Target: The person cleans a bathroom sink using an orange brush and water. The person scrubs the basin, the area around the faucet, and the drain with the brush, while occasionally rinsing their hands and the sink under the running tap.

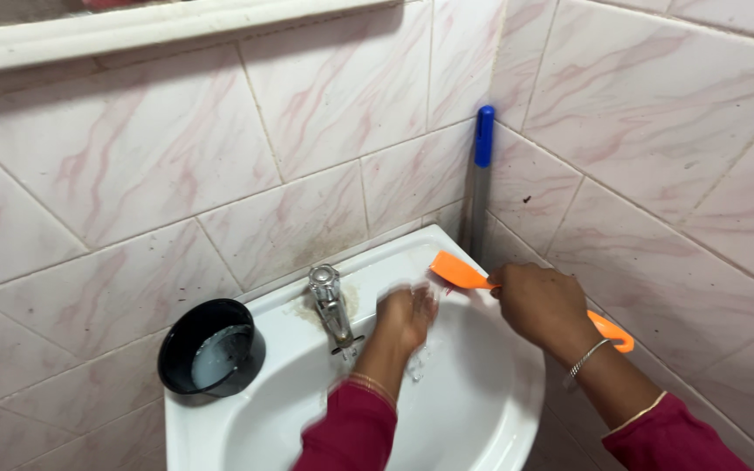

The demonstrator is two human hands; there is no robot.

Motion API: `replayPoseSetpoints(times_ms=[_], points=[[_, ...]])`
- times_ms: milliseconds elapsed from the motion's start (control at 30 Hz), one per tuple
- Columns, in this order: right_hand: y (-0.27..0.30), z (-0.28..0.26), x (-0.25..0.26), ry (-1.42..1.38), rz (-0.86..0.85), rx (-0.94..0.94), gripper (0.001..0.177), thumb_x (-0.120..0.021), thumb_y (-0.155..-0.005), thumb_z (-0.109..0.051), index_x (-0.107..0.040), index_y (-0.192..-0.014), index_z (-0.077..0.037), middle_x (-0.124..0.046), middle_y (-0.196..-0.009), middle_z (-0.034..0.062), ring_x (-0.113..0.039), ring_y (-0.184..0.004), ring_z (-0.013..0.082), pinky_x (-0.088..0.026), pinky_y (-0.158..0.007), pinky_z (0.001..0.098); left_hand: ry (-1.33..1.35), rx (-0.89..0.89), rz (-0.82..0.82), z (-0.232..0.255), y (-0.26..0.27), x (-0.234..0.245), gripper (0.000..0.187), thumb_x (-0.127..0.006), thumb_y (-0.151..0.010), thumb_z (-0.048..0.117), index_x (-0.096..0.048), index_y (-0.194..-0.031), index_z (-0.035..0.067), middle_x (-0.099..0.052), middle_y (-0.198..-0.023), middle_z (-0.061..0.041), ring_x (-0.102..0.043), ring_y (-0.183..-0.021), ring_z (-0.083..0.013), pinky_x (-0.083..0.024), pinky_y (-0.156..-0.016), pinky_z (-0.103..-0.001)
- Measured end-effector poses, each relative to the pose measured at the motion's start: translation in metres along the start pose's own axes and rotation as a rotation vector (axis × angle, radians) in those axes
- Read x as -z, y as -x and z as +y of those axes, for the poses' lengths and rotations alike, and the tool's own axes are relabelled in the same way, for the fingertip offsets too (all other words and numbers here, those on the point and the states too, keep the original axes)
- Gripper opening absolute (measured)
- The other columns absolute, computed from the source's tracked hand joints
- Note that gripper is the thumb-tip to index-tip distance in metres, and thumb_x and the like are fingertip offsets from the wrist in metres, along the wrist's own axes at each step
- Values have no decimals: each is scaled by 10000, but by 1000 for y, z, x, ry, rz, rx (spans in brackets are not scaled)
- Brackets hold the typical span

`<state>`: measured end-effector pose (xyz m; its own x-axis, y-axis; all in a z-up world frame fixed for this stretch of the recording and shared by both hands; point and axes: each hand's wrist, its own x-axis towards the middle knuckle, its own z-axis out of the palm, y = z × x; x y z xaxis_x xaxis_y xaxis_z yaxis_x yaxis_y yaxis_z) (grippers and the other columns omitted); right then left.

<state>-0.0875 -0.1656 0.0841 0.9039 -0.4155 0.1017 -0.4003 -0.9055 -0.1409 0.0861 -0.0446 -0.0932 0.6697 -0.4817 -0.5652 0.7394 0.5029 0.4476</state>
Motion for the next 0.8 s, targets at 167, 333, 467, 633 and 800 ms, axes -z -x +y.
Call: replayPoseSetpoints(times_ms=[167, 333, 467, 633, 800], points=[[-10, -5, -14, 109, 115, 66, 300, -579, -881, -108, -745, -1116, -191, -745, -936, 81, -729, -854, 288, -567, -710, 429, -576, -135, 10, 78, 50, -123, 655, -563, -982, 390, -412, -1502, 21, -481, -1365, -205, -482, -1180, -327, -457, -1047, -527], [-40, -21, -40, -5, 203, 125, 263, -585, -904, -140, -763, -1092, -190, -748, -943, 112, -721, -855, 320, -553, -726, 461, -905, -251, 37, 111, 133, -105, 662, -600, -865, 468, -537, -1433, 136, -516, -1445, -90, -569, -1138, -312, -455, -935, -481], [-43, -7, -6, 22, 47, 82, 259, -620, -860, -181, -774, -1065, -221, -750, -980, 84, -713, -912, 314, -553, -740, 482, -1061, -446, 58, 122, 168, -73, 510, -639, -871, 446, -709, -1201, 64, -687, -1224, -171, -660, -971, -281, -508, -829, -426], [-51, -15, 3, 159, -4, 119, 242, -607, -911, -169, -783, -1067, -225, -757, -1010, 76, -728, -950, 295, -565, -777, 447, -1514, -773, 267, 139, 206, -53, 472, -617, -926, 453, -741, -952, -2, -765, -938, -218, -694, -870, -346, -523, -840, -426], [-55, -27, -12, 188, 67, 186, 244, -612, -919, -160, -777, -1089, -221, -763, -1036, 62, -738, -966, 282, -572, -789, 423, -1691, -929, 390, 137, 213, -40, 400, -679, -870, 431, -750, -964, 49, -714, -1031, -220, -675, -968, -383, -523, -870, -480]])
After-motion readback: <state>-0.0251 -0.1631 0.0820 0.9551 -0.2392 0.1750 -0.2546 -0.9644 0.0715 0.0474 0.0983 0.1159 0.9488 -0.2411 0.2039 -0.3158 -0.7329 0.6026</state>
